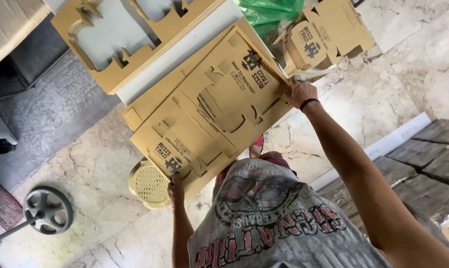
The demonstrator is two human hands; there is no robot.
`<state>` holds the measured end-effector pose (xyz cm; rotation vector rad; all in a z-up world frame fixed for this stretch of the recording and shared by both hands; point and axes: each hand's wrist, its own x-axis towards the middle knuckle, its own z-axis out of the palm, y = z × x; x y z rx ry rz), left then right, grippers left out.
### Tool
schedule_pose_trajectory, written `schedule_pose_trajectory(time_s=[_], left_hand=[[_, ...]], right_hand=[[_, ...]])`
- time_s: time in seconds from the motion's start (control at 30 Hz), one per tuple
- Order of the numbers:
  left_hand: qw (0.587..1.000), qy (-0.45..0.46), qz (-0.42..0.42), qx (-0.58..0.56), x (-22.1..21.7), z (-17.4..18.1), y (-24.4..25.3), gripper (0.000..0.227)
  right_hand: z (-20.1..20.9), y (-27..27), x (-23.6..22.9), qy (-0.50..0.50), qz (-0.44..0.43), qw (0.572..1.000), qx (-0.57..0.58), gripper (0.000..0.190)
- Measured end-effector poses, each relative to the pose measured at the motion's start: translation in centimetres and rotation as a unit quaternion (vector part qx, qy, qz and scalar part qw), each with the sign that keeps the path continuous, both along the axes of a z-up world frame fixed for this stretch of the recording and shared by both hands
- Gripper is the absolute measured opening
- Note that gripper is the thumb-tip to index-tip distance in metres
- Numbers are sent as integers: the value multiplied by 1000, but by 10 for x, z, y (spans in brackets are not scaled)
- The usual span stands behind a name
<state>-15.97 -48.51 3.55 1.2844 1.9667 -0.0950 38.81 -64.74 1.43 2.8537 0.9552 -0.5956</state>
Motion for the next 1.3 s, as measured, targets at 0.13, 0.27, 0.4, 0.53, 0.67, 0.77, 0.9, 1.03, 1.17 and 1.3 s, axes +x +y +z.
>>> schedule_pose_trajectory(time_s=[0.13,0.27,0.4,0.53,0.67,0.77,0.9,1.03,1.17,1.3], left_hand=[[999,7,-21,-26,-5,-9,6,80],[998,19,-28,-56,-2,-1,10,82],[998,11,-37,-55,-11,-12,13,83],[998,3,-20,-58,-13,-11,10,83],[999,-2,0,-55,-4,-7,12,85],[998,-1,-18,-59,-6,-4,12,80],[998,4,-17,-58,-13,-17,10,78],[999,-16,6,-49,0,2,9,80],[999,-28,23,-1,-7,-16,-1,80],[998,-39,42,34,-7,-29,-6,75]], right_hand=[[-35,1,13,-55,19,986,155,46],[-30,17,8,-162,101,929,315,25],[-54,31,13,-176,81,920,341,20],[-45,37,12,-237,95,917,307,9],[-27,42,5,-210,143,910,328,23],[-67,30,7,-164,168,893,384,21],[-38,21,11,-185,54,900,392,19],[-33,15,16,24,-100,981,162,45],[-8,11,6,127,-142,980,53,72],[-2,5,11,107,-88,989,51,44]])
